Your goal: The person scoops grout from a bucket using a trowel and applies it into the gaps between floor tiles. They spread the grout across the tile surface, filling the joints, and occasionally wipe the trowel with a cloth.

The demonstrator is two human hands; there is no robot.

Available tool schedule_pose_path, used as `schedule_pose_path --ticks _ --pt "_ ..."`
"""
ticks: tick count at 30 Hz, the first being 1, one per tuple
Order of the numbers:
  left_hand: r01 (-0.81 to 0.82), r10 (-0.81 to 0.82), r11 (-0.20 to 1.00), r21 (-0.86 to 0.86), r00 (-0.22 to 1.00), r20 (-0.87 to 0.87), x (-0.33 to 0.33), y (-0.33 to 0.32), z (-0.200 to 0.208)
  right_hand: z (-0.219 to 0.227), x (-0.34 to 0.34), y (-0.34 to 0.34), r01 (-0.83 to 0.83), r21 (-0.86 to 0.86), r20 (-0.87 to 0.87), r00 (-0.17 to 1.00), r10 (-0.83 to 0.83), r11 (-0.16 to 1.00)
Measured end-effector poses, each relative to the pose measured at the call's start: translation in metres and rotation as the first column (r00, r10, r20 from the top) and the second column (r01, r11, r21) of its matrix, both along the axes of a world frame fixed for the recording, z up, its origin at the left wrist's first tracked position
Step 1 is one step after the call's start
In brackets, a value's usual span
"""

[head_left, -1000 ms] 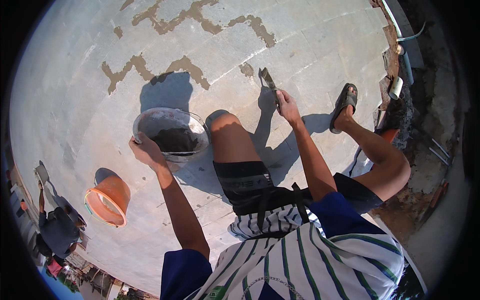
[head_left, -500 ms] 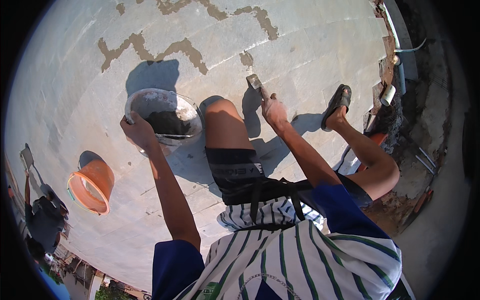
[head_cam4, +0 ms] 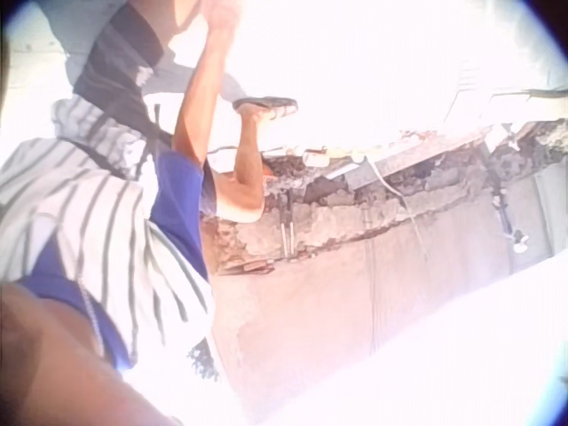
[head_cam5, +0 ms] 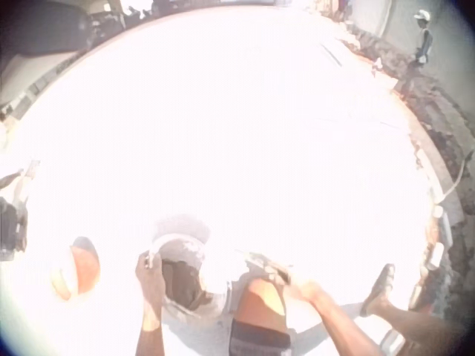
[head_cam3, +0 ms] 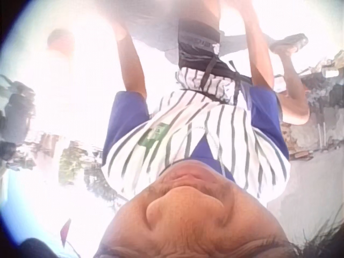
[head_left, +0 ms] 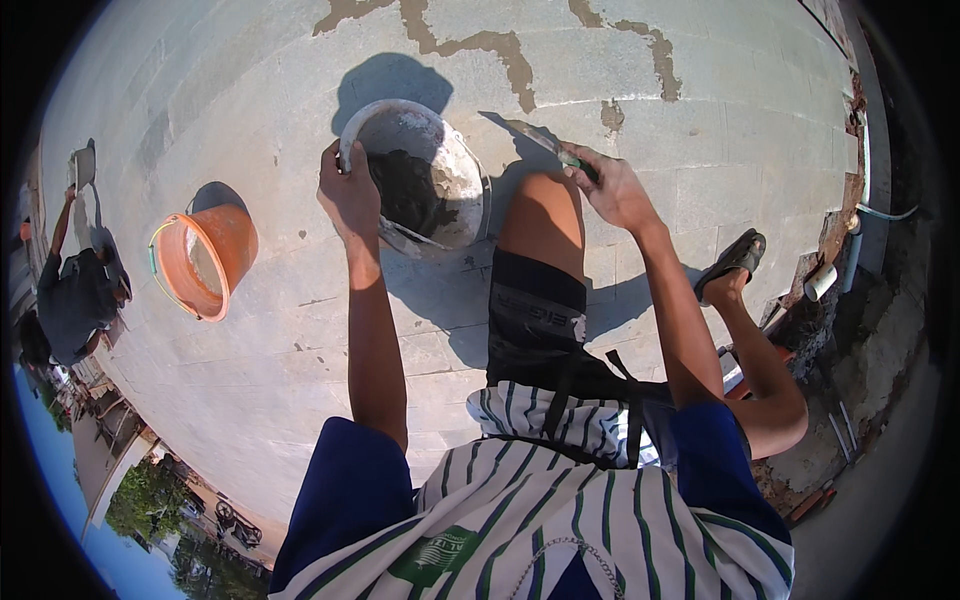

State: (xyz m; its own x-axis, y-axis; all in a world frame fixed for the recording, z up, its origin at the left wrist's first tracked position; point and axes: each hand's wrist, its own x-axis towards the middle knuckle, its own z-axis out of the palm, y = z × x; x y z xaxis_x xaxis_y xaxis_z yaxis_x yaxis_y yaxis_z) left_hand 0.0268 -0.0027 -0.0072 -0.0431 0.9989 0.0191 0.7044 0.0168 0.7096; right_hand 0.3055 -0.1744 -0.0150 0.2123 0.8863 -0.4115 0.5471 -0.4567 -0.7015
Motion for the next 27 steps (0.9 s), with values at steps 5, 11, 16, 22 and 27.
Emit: schedule_pose_path --ticks 5,11,16,22,27 --pt "0.073 -0.069 0.997 -0.005 0.966 0.251 -0.046 -0.015 0.001 0.001 -0.083 0.044 -0.463 0.043 0.139 0.880 0.453 0.885" --pt "0.000 -0.005 1.000 0.015 0.939 0.345 -0.063 -0.038 -0.009 -0.036 -0.154 0.045 -0.709 -0.021 0.450 0.623 0.640 0.705" --pt "-0.025 0.054 0.995 -0.101 0.954 0.296 -0.046 -0.036 0.008 -0.049 -0.161 0.043 -0.730 0.101 0.367 0.659 0.657 0.676" --pt "-0.070 0.074 0.997 -0.024 0.946 0.315 -0.052 -0.026 0.000 -0.027 -0.097 0.045 -0.408 -0.282 -0.724 0.684 0.087 0.868" --pt "-0.014 -0.004 0.998 0.056 0.950 0.312 -0.064 -0.031 -0.008 -0.009 -0.037 -0.028 0.084 -0.385 -0.887 0.241 -0.394 0.919"
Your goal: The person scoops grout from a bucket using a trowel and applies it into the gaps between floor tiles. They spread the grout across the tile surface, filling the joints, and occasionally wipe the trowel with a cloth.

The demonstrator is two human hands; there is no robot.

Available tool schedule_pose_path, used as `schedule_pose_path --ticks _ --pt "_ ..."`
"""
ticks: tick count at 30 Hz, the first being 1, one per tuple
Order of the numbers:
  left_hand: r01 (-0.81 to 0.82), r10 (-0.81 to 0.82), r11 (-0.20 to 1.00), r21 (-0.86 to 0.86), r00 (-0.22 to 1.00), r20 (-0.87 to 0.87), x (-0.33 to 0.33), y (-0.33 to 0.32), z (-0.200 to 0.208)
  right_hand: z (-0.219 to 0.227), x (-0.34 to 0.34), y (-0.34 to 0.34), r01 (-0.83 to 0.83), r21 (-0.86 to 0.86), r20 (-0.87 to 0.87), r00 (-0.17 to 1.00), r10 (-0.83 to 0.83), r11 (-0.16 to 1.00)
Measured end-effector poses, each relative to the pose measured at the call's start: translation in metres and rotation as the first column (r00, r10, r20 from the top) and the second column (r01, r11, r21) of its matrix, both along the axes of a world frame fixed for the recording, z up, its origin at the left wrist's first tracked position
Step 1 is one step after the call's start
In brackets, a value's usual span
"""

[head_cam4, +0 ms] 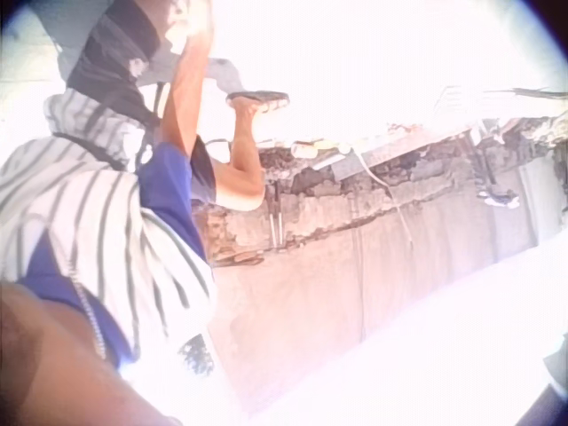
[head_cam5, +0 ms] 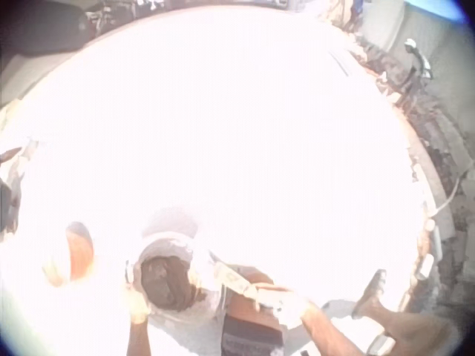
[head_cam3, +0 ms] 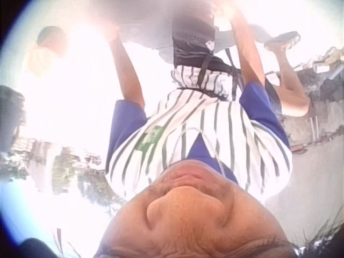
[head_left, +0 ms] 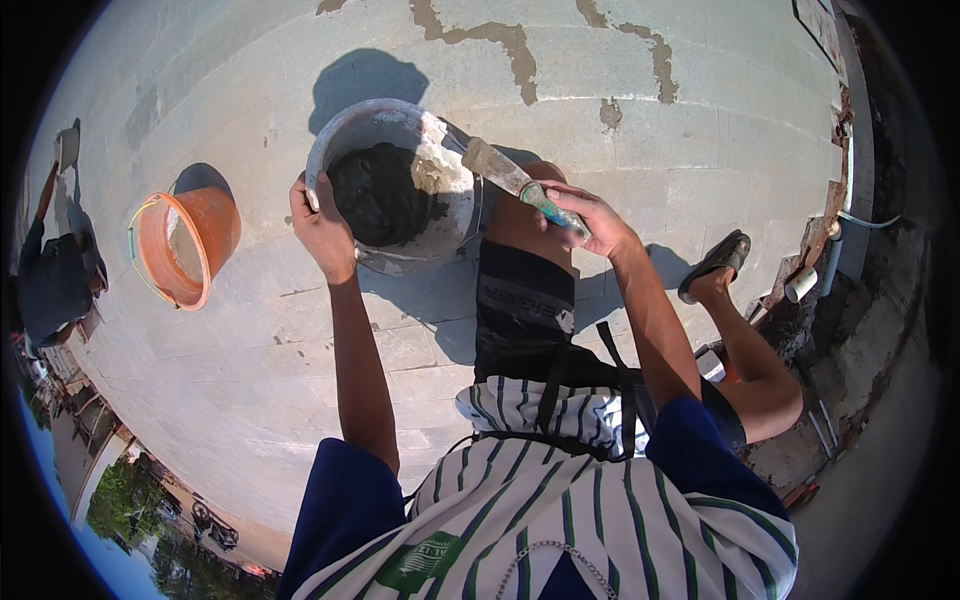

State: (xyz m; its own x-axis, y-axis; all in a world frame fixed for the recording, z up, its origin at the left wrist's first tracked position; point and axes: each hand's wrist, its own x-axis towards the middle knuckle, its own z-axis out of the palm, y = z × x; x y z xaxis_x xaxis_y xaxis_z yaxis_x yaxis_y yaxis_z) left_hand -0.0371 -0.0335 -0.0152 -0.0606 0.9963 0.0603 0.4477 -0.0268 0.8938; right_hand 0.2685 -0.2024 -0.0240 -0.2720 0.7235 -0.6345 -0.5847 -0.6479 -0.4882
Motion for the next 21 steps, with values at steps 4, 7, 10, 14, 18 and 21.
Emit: schedule_pose_path --ticks 4,7,10,14,18,21 --pt "-0.118 0.132 0.989 -0.090 0.978 0.163 -0.013 -0.005 -0.005 -0.011 0.036 -0.048 0.384 0.124 0.068 0.917 -0.394 0.915" --pt "-0.095 0.103 0.993 -0.076 0.988 0.111 -0.011 -0.001 -0.008 -0.078 0.060 -0.083 0.256 0.155 0.834 0.484 -0.265 0.954" --pt "-0.076 0.078 0.995 -0.059 0.996 0.045 -0.008 0.003 -0.006 -0.104 0.062 -0.092 0.104 0.076 0.995 -0.066 -0.070 0.992" --pt "-0.069 0.071 0.994 -0.083 0.997 0.032 -0.002 0.003 -0.005 -0.120 0.056 -0.083 0.104 -0.133 0.964 -0.219 0.153 0.986" --pt "-0.068 0.068 0.996 -0.052 0.998 0.015 -0.008 0.004 -0.012 -0.127 0.050 -0.076 0.080 -0.208 0.931 -0.289 0.222 0.975" --pt "-0.059 0.060 0.997 -0.053 0.998 0.014 -0.005 0.005 -0.015 -0.128 0.043 -0.078 0.114 -0.225 0.929 -0.275 0.249 0.968"
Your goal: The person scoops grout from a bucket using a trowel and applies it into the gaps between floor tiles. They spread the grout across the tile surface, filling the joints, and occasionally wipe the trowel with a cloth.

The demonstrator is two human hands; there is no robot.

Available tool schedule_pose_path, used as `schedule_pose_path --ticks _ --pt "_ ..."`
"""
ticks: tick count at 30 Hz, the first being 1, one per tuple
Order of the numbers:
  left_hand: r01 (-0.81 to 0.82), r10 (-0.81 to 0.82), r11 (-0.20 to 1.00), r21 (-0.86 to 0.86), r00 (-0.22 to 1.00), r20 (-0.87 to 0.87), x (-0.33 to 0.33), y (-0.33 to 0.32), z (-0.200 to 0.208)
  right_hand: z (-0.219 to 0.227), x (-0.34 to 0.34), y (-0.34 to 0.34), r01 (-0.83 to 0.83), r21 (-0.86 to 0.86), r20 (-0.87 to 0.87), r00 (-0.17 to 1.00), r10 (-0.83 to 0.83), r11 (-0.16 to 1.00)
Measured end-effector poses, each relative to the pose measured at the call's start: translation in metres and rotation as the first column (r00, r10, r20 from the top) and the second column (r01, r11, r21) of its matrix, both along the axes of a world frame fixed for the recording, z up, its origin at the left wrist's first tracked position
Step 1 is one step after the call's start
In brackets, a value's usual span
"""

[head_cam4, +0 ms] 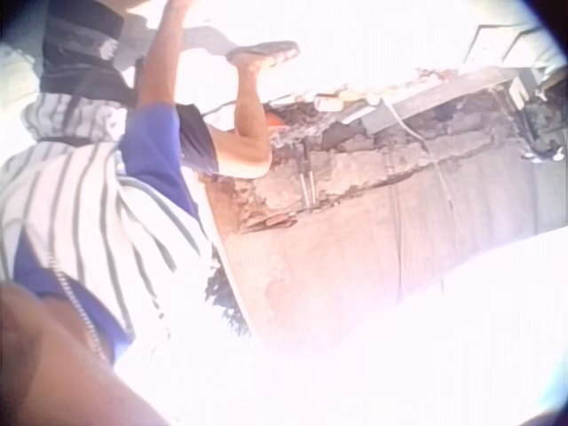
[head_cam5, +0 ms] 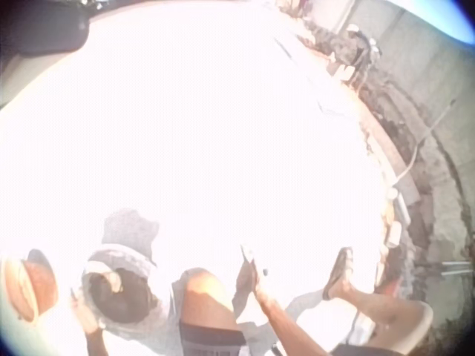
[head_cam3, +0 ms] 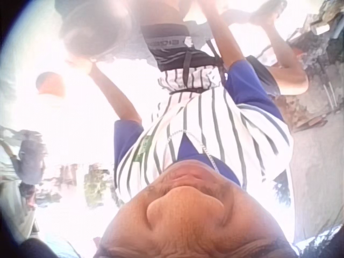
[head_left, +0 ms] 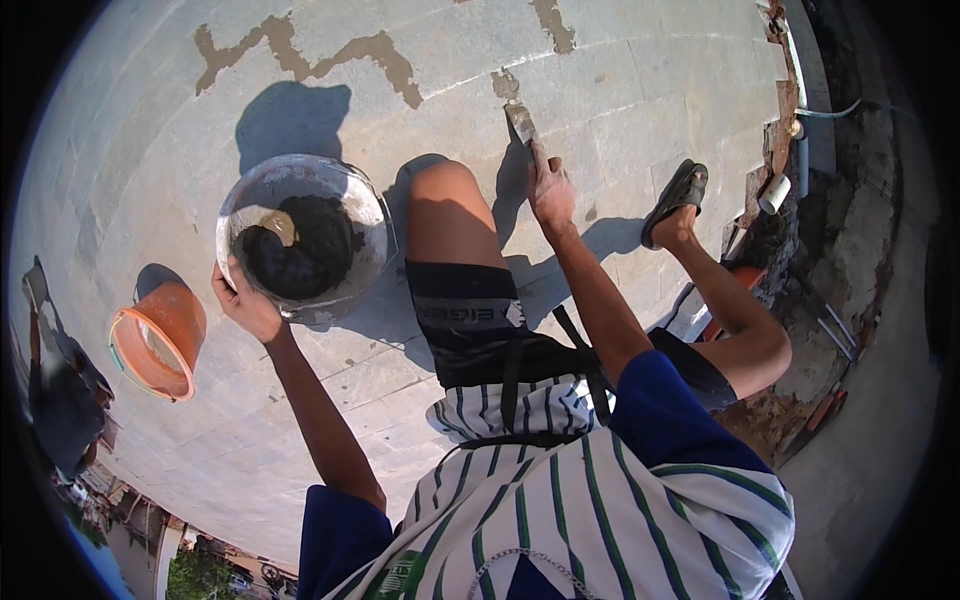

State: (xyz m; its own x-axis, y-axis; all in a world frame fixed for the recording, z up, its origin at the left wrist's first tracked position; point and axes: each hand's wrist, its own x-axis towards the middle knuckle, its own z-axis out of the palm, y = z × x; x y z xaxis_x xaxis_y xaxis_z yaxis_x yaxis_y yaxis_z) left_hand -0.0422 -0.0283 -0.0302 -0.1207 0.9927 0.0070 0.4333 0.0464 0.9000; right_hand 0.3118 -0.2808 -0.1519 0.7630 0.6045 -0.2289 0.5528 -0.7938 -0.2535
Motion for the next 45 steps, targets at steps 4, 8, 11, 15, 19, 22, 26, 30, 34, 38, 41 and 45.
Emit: schedule_pose_path --ticks 4,8,11,15,19,22,26,30,34,38,41,45 --pt "0.009 -0.009 1.000 -0.002 1.000 -0.008 0.004 0.001 0.005 0.014 -0.009 -0.004 0.044 -0.063 -0.081 0.995 -0.049 0.997" --pt "0.005 -0.006 1.000 -0.027 1.000 -0.011 0.016 -0.002 0.011 0.014 -0.012 -0.016 0.016 -0.125 -0.061 0.998 -0.024 0.992" --pt "-0.021 0.022 0.999 -0.032 1.000 0.016 0.022 -0.002 0.014 0.012 -0.015 -0.023 0.023 -0.054 -0.071 0.997 -0.027 0.998" --pt "0.014 -0.014 1.000 -0.007 1.000 -0.026 0.021 -0.001 0.014 0.025 -0.010 -0.012 0.098 0.026 -0.138 0.986 -0.094 0.995" --pt "-0.010 0.010 1.000 -0.026 1.000 0.002 0.015 -0.004 0.012 0.045 -0.003 0.026 0.187 0.127 -0.152 0.974 -0.167 0.974" --pt "-0.026 0.026 0.999 -0.041 1.000 -0.003 0.017 -0.004 0.017 0.054 0.010 0.060 0.167 0.084 -0.197 0.969 -0.148 0.982" --pt "-0.012 0.012 1.000 -0.028 1.000 -0.010 0.000 -0.001 0.011 0.062 0.003 0.075 0.037 0.028 -0.201 0.979 -0.031 0.999" --pt "-0.018 0.018 1.000 0.001 0.998 -0.067 -0.019 0.002 0.001 0.047 -0.025 0.078 0.012 -0.067 -0.199 0.980 -0.025 0.998" --pt "-0.014 0.015 1.000 -0.021 1.000 0.027 -0.023 0.000 -0.003 -0.006 -0.042 0.077 0.041 0.135 0.059 0.997 -0.050 0.990" --pt "-0.016 0.016 1.000 -0.004 0.998 -0.054 -0.029 0.000 -0.005 -0.007 -0.053 0.080 -0.143 -0.176 0.144 0.975 0.169 0.974" --pt "0.009 -0.007 1.000 0.029 0.997 -0.079 -0.022 0.001 -0.004 -0.014 -0.056 0.072 -0.293 -0.430 0.157 0.907 0.390 0.854" --pt "0.026 -0.021 0.999 0.024 0.982 -0.186 -0.013 0.003 0.001 -0.034 -0.061 0.062 -0.047 -0.177 -0.031 0.999 0.042 0.983"
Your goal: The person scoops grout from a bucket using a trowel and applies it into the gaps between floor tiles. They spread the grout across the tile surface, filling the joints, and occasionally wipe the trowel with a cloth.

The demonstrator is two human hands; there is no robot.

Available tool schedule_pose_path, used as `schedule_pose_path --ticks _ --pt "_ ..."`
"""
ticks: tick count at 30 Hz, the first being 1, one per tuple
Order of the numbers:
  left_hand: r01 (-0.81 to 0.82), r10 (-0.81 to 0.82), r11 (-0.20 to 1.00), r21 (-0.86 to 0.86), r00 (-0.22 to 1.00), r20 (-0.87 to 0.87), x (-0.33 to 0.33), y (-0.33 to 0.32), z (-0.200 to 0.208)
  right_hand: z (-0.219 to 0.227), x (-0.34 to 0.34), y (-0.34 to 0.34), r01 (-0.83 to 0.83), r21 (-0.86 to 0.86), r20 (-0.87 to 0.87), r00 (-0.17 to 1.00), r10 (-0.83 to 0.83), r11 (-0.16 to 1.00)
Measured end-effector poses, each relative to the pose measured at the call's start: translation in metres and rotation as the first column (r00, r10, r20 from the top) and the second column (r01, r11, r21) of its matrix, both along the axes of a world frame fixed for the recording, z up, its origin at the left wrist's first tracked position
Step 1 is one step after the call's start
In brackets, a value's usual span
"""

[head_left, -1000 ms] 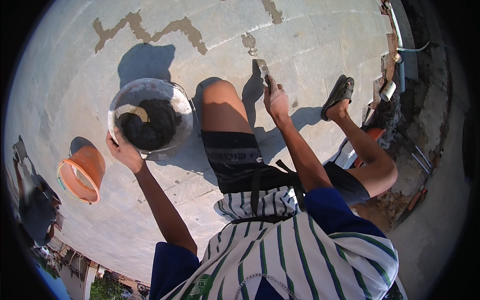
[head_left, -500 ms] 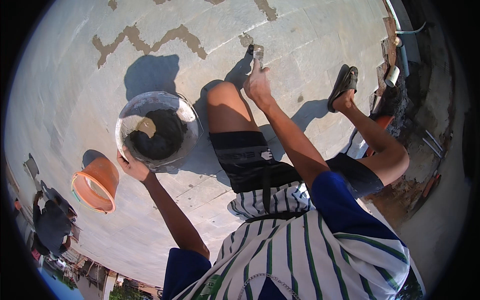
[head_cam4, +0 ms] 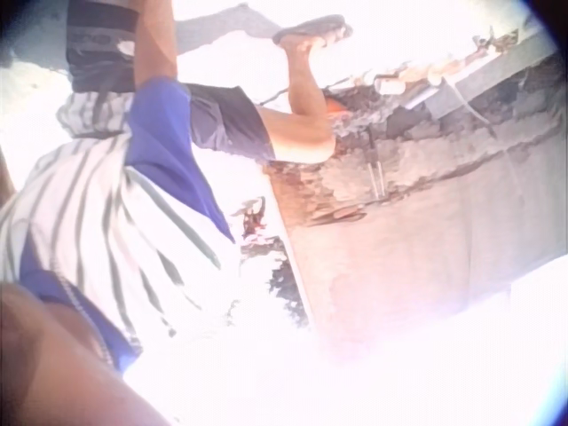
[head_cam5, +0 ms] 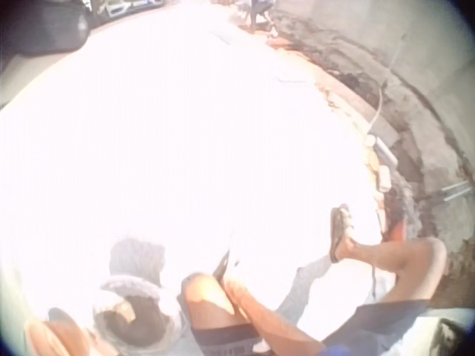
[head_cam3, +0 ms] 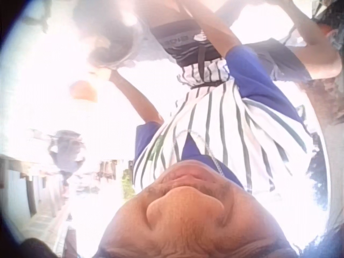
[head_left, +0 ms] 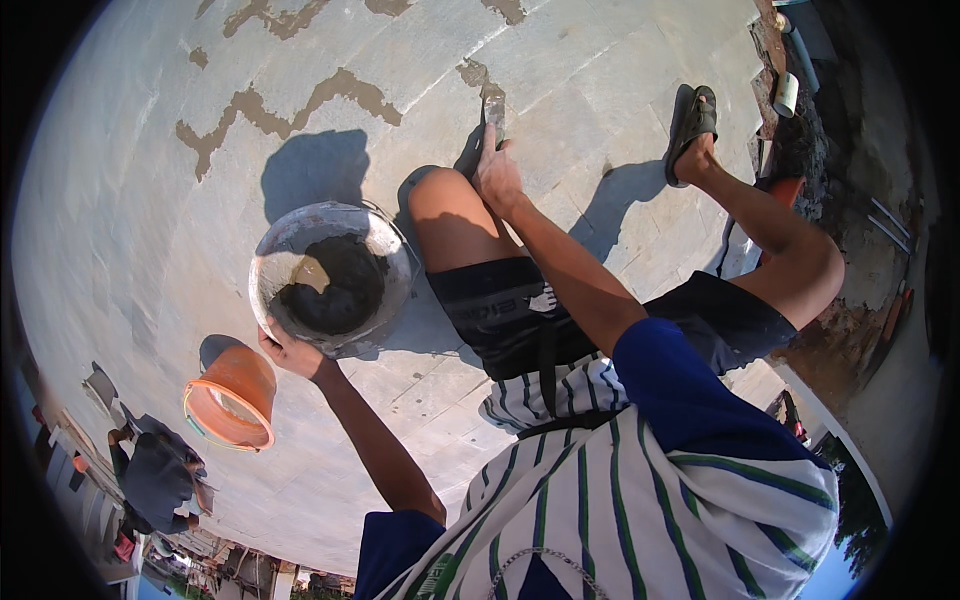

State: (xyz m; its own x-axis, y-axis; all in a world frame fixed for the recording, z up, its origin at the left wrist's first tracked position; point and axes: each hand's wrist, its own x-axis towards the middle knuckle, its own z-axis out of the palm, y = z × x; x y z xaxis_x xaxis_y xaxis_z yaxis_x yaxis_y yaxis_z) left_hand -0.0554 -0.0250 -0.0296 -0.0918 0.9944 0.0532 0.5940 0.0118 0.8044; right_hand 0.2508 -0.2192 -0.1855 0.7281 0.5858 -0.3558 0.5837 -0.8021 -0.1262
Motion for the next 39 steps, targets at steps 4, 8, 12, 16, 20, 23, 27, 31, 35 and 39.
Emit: schedule_pose_path --ticks 4,8,12,16,20,23,27,31,35,39 --pt "0.001 0.000 1.000 -0.013 1.000 0.023 -0.003 0.000 0.002 0.013 -0.001 -0.002 0.171 0.102 -0.091 0.983 -0.162 0.980" --pt "-0.003 0.006 0.999 -0.039 0.997 0.074 0.002 -0.007 0.005 0.018 0.013 -0.031 0.102 0.021 -0.122 0.988 -0.099 0.995" --pt "0.019 -0.019 1.000 -0.008 0.999 0.041 -0.009 -0.006 0.001 0.018 0.016 -0.052 0.208 0.173 -0.231 0.959 -0.165 0.963" --pt "0.023 -0.019 0.999 -0.044 0.996 0.092 -0.004 -0.006 0.002 -0.002 0.028 -0.070 0.103 0.166 -0.134 0.988 -0.081 0.981" --pt "0.024 -0.022 0.999 -0.047 0.999 0.042 -0.004 -0.007 0.007 -0.003 0.029 -0.075 0.091 0.120 -0.183 0.981 -0.068 0.989" --pt "0.013 -0.005 0.998 -0.067 0.992 0.127 -0.004 -0.008 0.007 -0.001 0.030 -0.081 0.054 0.118 -0.175 0.984 -0.033 0.991" --pt "0.013 -0.006 0.998 -0.067 0.995 0.097 -0.001 -0.007 0.008 -0.003 0.033 -0.088 0.038 0.121 -0.128 0.992 -0.022 0.992" --pt "0.014 -0.009 0.998 -0.056 0.996 0.089 -0.001 -0.005 0.005 -0.011 0.026 -0.109 0.032 0.146 -0.089 0.996 -0.019 0.989" --pt "0.006 -0.003 0.999 -0.031 0.993 0.115 -0.019 0.001 -0.006 -0.004 0.019 -0.106 0.089 0.119 -0.128 0.989 -0.073 0.989" --pt "0.005 0.001 0.999 -0.047 0.992 0.124 -0.021 0.003 -0.008 -0.001 0.022 -0.096 0.091 0.126 -0.142 0.987 -0.073 0.988"
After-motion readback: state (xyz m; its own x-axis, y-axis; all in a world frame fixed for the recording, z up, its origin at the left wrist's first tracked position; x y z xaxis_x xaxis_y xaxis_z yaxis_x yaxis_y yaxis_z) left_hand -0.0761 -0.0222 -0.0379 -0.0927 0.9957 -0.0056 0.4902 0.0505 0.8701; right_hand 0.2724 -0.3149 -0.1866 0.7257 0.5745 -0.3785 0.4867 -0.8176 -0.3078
